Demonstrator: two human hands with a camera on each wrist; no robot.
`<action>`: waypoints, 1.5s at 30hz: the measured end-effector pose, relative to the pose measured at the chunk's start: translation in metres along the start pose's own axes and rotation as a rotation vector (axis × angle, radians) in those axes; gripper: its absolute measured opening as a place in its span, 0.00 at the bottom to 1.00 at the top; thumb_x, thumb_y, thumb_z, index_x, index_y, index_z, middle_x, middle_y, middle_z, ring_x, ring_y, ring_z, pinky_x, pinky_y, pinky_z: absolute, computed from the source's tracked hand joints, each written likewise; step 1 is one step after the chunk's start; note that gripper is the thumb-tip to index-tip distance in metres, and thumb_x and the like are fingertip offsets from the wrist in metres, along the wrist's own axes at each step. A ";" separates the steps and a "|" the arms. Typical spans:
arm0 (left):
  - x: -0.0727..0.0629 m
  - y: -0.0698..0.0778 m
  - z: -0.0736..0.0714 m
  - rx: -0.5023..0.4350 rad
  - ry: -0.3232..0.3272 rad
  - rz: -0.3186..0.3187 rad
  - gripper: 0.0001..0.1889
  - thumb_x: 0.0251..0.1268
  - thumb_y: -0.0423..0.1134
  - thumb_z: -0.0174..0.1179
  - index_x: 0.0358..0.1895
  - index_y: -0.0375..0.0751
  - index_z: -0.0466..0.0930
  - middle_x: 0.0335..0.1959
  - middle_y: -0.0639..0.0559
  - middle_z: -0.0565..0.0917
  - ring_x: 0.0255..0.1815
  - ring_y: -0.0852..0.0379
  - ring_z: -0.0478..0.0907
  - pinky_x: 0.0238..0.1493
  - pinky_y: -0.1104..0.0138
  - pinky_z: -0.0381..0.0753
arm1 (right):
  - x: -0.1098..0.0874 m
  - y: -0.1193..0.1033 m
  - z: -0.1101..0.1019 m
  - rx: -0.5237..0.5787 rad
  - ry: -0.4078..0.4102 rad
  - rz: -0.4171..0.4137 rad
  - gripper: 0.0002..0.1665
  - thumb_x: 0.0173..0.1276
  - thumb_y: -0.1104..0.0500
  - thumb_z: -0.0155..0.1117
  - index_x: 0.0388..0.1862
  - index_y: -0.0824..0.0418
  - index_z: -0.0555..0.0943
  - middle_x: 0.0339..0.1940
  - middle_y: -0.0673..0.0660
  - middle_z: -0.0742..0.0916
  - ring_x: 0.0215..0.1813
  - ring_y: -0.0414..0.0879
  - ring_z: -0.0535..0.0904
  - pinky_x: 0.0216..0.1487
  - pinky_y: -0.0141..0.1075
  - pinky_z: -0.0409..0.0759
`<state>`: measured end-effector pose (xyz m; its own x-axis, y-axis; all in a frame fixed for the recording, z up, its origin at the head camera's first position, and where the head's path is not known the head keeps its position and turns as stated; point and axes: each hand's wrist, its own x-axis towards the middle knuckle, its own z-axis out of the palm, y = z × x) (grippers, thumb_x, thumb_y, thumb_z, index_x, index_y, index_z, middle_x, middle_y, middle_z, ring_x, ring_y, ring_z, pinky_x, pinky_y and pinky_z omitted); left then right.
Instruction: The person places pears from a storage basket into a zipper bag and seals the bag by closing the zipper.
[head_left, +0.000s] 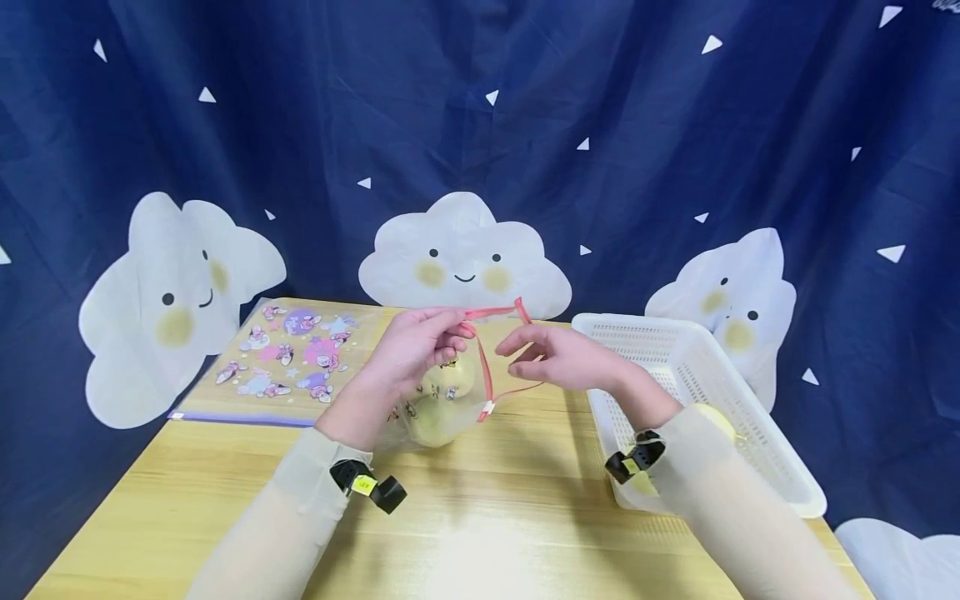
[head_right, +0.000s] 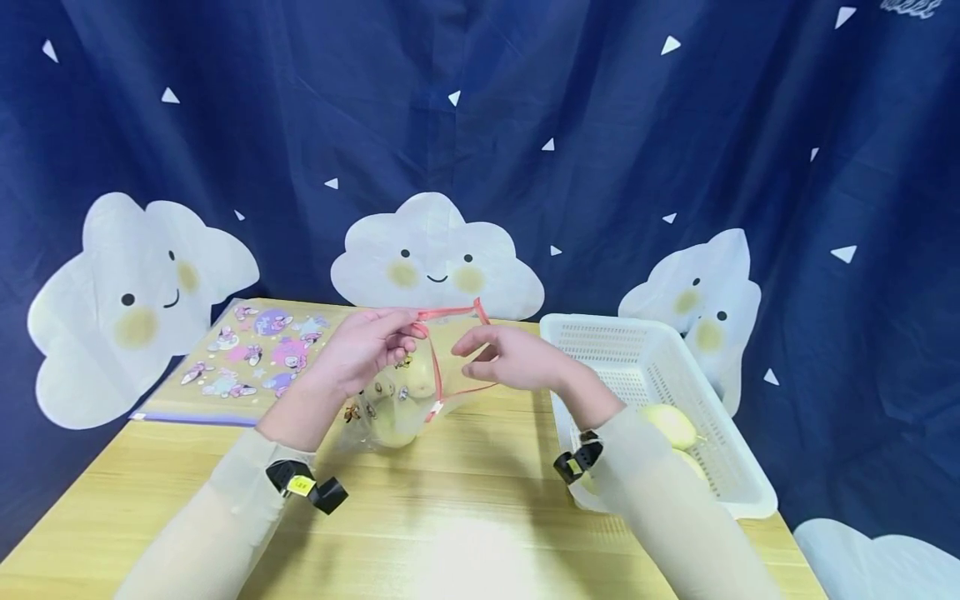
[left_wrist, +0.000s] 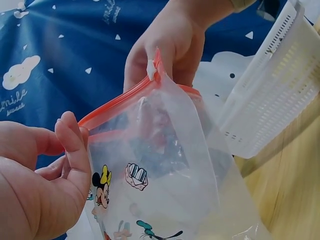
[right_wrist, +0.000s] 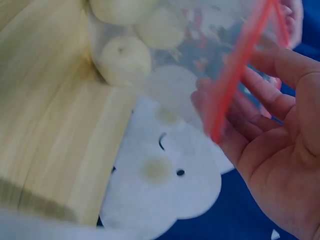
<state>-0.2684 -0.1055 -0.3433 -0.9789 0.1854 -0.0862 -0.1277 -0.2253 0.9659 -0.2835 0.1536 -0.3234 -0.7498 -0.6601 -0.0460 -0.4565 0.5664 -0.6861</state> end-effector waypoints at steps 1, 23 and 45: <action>0.000 0.000 -0.001 0.001 0.003 0.000 0.18 0.86 0.36 0.58 0.67 0.26 0.81 0.32 0.56 0.89 0.29 0.65 0.83 0.30 0.80 0.82 | -0.004 0.002 -0.004 0.006 0.021 0.002 0.19 0.78 0.59 0.69 0.64 0.60 0.85 0.58 0.56 0.92 0.50 0.45 0.89 0.53 0.36 0.88; 0.001 0.000 -0.022 -0.011 0.024 0.003 0.09 0.85 0.36 0.58 0.48 0.34 0.85 0.30 0.55 0.88 0.28 0.64 0.82 0.29 0.79 0.81 | -0.068 0.088 -0.065 -0.131 0.208 0.224 0.25 0.80 0.54 0.70 0.68 0.67 0.83 0.63 0.67 0.90 0.56 0.51 0.89 0.53 0.34 0.85; 0.001 0.000 -0.021 -0.005 0.009 -0.007 0.14 0.86 0.37 0.58 0.59 0.29 0.83 0.30 0.55 0.88 0.27 0.65 0.81 0.28 0.79 0.81 | -0.120 0.153 -0.088 -0.190 -0.188 0.742 0.41 0.77 0.45 0.70 0.76 0.72 0.73 0.74 0.78 0.76 0.71 0.75 0.77 0.60 0.73 0.84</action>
<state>-0.2726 -0.1253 -0.3486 -0.9793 0.1785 -0.0952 -0.1354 -0.2288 0.9640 -0.3050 0.3628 -0.3587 -0.8047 -0.1396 -0.5770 0.0442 0.9552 -0.2928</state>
